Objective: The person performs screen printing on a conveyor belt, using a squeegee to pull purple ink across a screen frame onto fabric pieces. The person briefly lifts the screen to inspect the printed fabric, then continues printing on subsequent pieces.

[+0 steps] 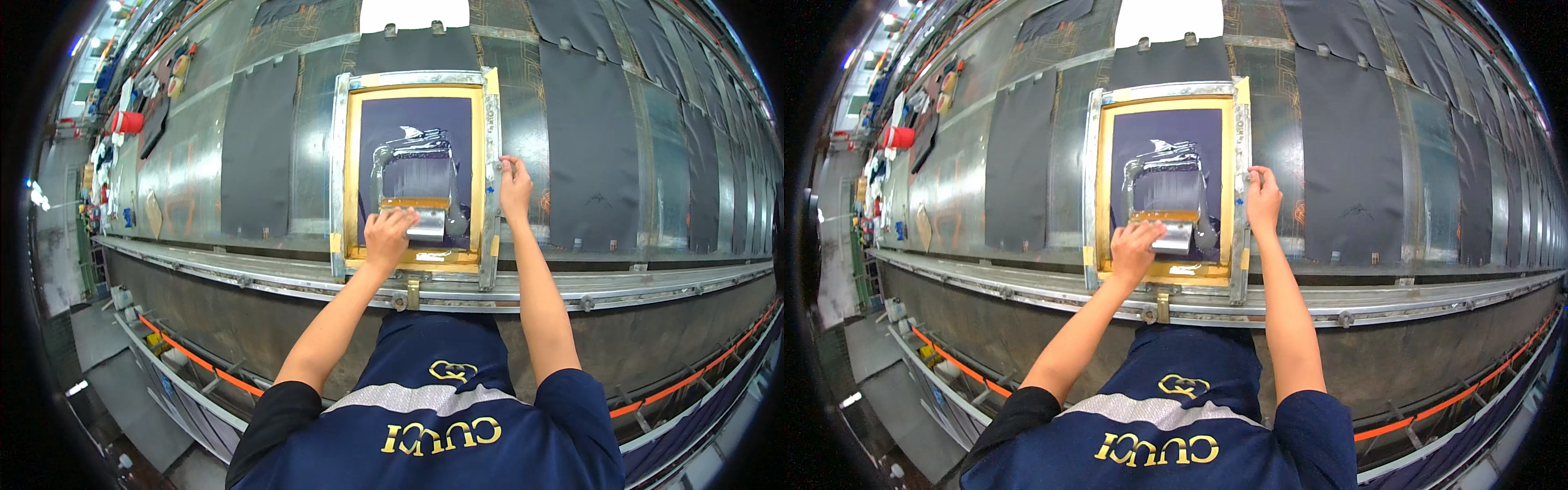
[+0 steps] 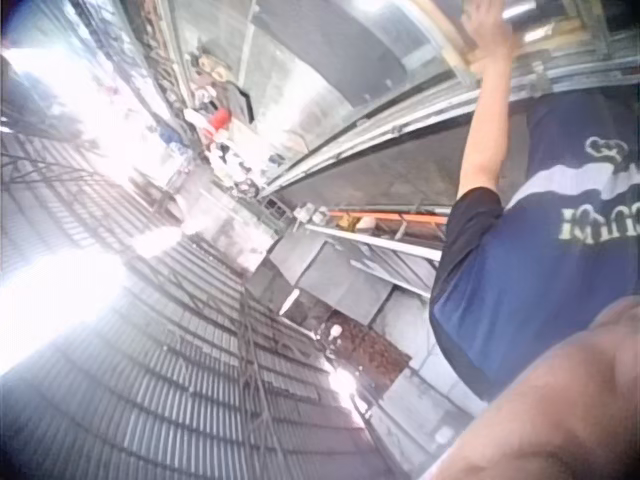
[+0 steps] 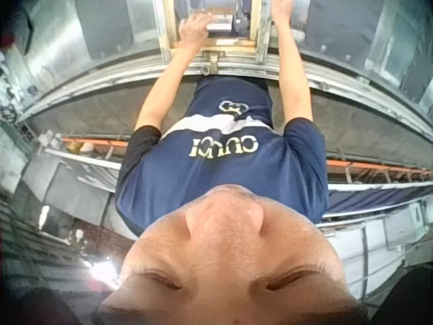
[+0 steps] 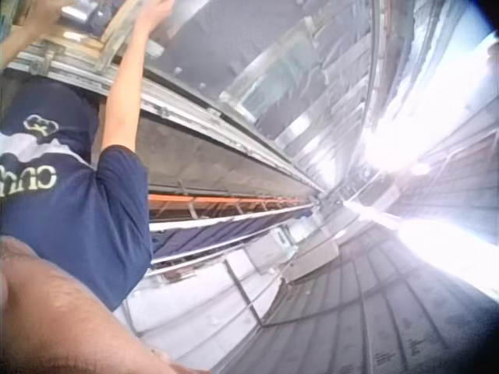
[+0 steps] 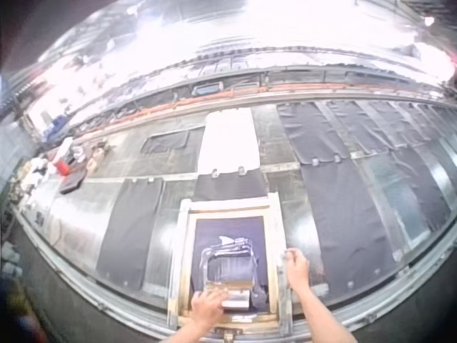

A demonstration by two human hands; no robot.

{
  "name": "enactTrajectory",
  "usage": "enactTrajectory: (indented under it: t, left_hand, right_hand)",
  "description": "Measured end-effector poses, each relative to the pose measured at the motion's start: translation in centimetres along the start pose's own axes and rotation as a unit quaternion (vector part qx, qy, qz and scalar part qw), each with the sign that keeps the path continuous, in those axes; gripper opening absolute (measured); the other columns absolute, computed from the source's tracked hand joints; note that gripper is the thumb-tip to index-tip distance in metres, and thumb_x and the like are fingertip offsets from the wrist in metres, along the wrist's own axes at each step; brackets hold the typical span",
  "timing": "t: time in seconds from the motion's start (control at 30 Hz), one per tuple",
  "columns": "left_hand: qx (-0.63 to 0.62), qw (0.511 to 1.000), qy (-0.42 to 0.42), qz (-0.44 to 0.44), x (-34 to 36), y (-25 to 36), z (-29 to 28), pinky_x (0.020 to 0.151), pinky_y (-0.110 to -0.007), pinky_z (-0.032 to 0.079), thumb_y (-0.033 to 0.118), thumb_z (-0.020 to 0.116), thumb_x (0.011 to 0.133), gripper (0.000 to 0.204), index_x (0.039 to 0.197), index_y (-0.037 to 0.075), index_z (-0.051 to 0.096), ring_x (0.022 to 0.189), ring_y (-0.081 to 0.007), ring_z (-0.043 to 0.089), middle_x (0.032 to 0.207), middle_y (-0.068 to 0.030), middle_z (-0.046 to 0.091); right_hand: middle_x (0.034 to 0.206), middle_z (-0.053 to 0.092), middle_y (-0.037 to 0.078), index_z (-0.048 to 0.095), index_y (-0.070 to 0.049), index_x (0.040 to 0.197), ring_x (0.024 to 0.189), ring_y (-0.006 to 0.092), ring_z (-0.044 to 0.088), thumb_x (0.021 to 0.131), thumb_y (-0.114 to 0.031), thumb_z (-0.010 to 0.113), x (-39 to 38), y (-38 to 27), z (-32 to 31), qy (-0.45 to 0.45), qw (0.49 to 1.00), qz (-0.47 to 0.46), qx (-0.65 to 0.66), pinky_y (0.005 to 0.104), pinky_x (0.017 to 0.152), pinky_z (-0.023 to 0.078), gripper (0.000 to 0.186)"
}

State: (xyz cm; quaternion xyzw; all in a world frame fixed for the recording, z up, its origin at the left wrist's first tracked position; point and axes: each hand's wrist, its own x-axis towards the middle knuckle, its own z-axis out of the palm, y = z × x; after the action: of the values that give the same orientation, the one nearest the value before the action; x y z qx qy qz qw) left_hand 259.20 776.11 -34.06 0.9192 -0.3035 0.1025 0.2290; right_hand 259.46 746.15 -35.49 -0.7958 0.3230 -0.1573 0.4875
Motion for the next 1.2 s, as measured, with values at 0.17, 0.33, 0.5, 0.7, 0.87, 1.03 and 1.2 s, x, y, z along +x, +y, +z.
enactTrajectory:
  t: [0.17,0.33,0.5,0.7,0.87,1.03,1.2]
  left_hand:
    - [-0.020,1.000,0.008,-0.008,3.1,-0.9,-0.7,0.076,-0.038,0.047,-0.001,0.070,0.079,0.030,0.098,0.021,0.079,0.098,-0.0153,0.072,0.108,0.0052,0.079]
    - [0.014,0.999,0.001,-0.042,12.3,-4.0,1.8,0.074,-0.042,0.049,0.001,0.065,0.079,0.035,0.098,0.025,0.081,0.091,-0.0239,0.071,0.099,0.0007,0.079]
    - [-0.001,0.999,-0.021,-0.032,8.0,-2.1,1.8,0.075,-0.040,0.048,-0.001,0.064,0.080,0.033,0.094,0.024,0.080,0.095,-0.0207,0.070,0.102,0.0048,0.078]
    - [-0.019,0.998,-0.055,-0.003,-1.2,0.8,-0.7,0.080,-0.039,0.047,0.003,0.067,0.084,0.027,0.100,0.020,0.079,0.095,-0.0190,0.068,0.109,0.0044,0.077]
    - [-0.062,0.997,-0.055,0.010,-3.8,1.4,-3.8,0.086,-0.039,0.048,0.002,0.070,0.079,0.040,0.115,0.017,0.076,0.115,-0.0219,0.067,0.125,0.0010,0.074]
    - [-0.063,0.996,-0.070,-0.010,-5.8,-3.5,-8.2,0.090,-0.039,0.049,0.001,0.071,0.074,0.052,0.123,0.018,0.073,0.122,-0.0224,0.066,0.135,0.0009,0.071]
    - [-0.038,0.994,-0.081,-0.059,-9.9,-17.6,-14.9,0.092,-0.040,0.047,0.002,0.072,0.074,0.051,0.122,0.018,0.074,0.122,-0.0231,0.065,0.132,0.0013,0.072]
  right_hand:
    - [0.062,0.055,0.009,0.070,-0.007,0.110,0.057,0.0178,0.050,0.104,-0.026,0.059,0.1,-0.3,0.0,0.016,0.999,-0.030,-0.015,0.0390,0.059,0.041,0.022]
    - [0.065,0.057,0.011,0.071,-0.009,0.109,0.060,0.0195,0.053,0.104,-0.025,0.059,0.0,-0.7,0.0,-0.011,0.999,0.036,-0.028,0.0395,0.061,0.043,0.021]
    - [0.073,0.064,0.014,0.071,-0.008,0.110,0.067,0.0217,0.059,0.104,-0.024,0.059,0.5,0.8,0.1,-0.001,1.000,-0.010,-0.007,0.0389,0.067,0.047,0.022]
    - [0.080,0.070,0.012,0.071,-0.007,0.111,0.071,0.0225,0.062,0.103,-0.023,0.061,1.4,3.0,0.9,-0.010,1.000,-0.026,0.012,0.0398,0.072,0.049,0.021]
    - [0.079,0.068,0.009,0.073,-0.007,0.111,0.071,0.0171,0.058,0.103,-0.023,0.062,2.1,-0.3,0.2,0.008,0.997,-0.071,0.007,0.0359,0.071,0.049,0.020]
    - [0.078,0.066,0.007,0.073,-0.008,0.110,0.070,0.0153,0.055,0.104,-0.023,0.061,-1.9,-7.6,5.5,0.018,0.996,-0.089,-0.005,0.0356,0.068,0.047,0.020]
    - [0.079,0.066,0.010,0.071,-0.007,0.110,0.071,0.0180,0.060,0.105,-0.023,0.059,-10.5,-13.4,21.9,0.030,0.990,-0.132,0.042,0.0372,0.069,0.049,0.020]
